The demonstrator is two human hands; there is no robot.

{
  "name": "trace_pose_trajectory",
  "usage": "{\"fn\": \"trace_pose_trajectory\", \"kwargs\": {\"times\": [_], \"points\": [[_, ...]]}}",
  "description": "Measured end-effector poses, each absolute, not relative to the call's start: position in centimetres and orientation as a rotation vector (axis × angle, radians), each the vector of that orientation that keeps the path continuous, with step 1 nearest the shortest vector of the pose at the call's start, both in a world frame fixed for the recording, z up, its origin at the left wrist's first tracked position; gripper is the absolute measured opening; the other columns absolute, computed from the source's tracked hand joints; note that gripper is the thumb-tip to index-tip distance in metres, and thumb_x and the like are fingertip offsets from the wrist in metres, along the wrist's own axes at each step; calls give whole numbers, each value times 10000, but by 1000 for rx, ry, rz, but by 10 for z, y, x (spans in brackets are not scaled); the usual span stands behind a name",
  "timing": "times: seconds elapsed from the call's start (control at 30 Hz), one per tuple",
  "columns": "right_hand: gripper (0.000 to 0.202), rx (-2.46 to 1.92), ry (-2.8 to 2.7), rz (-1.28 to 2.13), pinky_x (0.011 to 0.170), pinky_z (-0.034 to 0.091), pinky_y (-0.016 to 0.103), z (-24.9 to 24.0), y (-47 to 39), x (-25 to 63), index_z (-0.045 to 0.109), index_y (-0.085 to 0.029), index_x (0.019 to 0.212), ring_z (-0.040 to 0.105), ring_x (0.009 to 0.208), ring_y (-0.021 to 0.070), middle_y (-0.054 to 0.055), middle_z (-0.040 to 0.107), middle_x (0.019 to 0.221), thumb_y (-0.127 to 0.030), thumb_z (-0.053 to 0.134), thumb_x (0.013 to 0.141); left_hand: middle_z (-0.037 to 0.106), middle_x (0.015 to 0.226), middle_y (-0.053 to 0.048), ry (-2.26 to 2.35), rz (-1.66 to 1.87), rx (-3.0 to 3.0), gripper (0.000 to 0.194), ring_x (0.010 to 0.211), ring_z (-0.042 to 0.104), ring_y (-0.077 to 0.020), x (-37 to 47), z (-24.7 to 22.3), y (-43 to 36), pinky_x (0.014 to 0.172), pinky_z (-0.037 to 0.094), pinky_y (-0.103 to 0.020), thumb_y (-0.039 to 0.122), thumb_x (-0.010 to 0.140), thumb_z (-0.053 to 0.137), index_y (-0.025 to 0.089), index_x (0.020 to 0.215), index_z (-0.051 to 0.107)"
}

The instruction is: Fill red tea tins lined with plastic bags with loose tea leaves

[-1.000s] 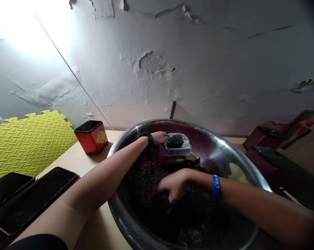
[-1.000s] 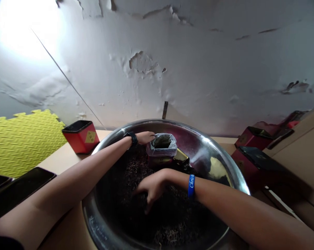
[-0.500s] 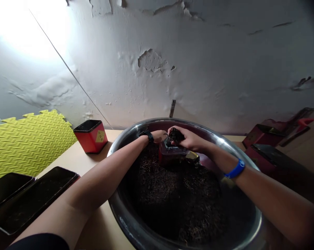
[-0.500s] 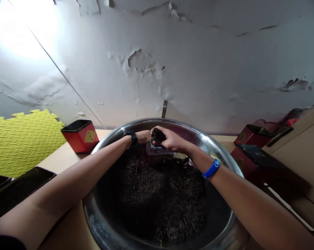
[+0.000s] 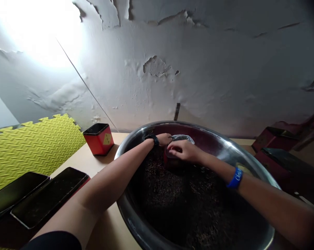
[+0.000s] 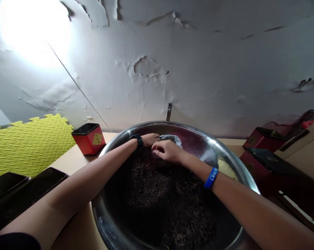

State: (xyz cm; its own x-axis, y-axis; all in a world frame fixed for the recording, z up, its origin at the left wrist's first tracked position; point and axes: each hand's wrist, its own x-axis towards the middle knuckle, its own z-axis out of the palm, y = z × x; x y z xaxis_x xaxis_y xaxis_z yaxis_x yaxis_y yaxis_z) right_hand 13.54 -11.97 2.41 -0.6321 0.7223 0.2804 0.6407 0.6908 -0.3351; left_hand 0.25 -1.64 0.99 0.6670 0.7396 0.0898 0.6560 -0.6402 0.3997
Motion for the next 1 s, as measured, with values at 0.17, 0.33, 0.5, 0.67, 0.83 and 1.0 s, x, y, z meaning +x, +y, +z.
{"fn": "trace_pose_trajectory", "kwargs": {"times": [0.17,0.33,0.5,0.67,0.83,1.0], "points": [[640,-1049,-3042,709,883,350,326,-26,-127,122,471,-237,1199,416,1105,254,64,437,1250,-371,642,597,610,874,-87,1205,271,2596,307,736,541,-150,2,10,-19,643,378,-227,254,842,309,101,895,570],[1010,-1301,-3255,919,715,430,331,-66,-129,110,340,-253,1289,471,1008,299,116,371,1271,-366,751,373,610,894,-83,1196,264,2602,313,743,539,-149,1,9,-17,626,373,-220,262,831,307,111,902,572],[563,-1242,-3301,1277,442,372,233,-72,-130,102,573,-189,1044,496,508,122,-8,578,721,-253,697,499,610,854,-79,1167,247,2605,322,711,535,-148,1,8,-13,606,371,-223,276,829,304,113,902,571],[369,-923,-3141,1535,526,389,202,-49,-129,107,597,-166,960,493,571,93,-26,579,722,-270,638,608,608,889,-73,1163,250,2615,313,734,535,-140,1,8,-13,629,378,-213,279,827,317,116,906,572],[337,-754,-2883,1389,698,399,226,-5,-130,110,552,-148,1015,509,798,131,21,578,901,-282,568,706,605,901,-81,1192,246,2631,309,755,535,-144,3,9,-14,644,381,-215,272,833,317,104,895,568],[252,-778,-2453,1261,740,403,256,35,-129,126,529,-156,968,487,837,134,43,538,930,-293,525,755,616,859,-100,1056,278,2652,255,709,534,-143,2,9,-13,635,394,-220,227,818,374,75,836,579]]}}
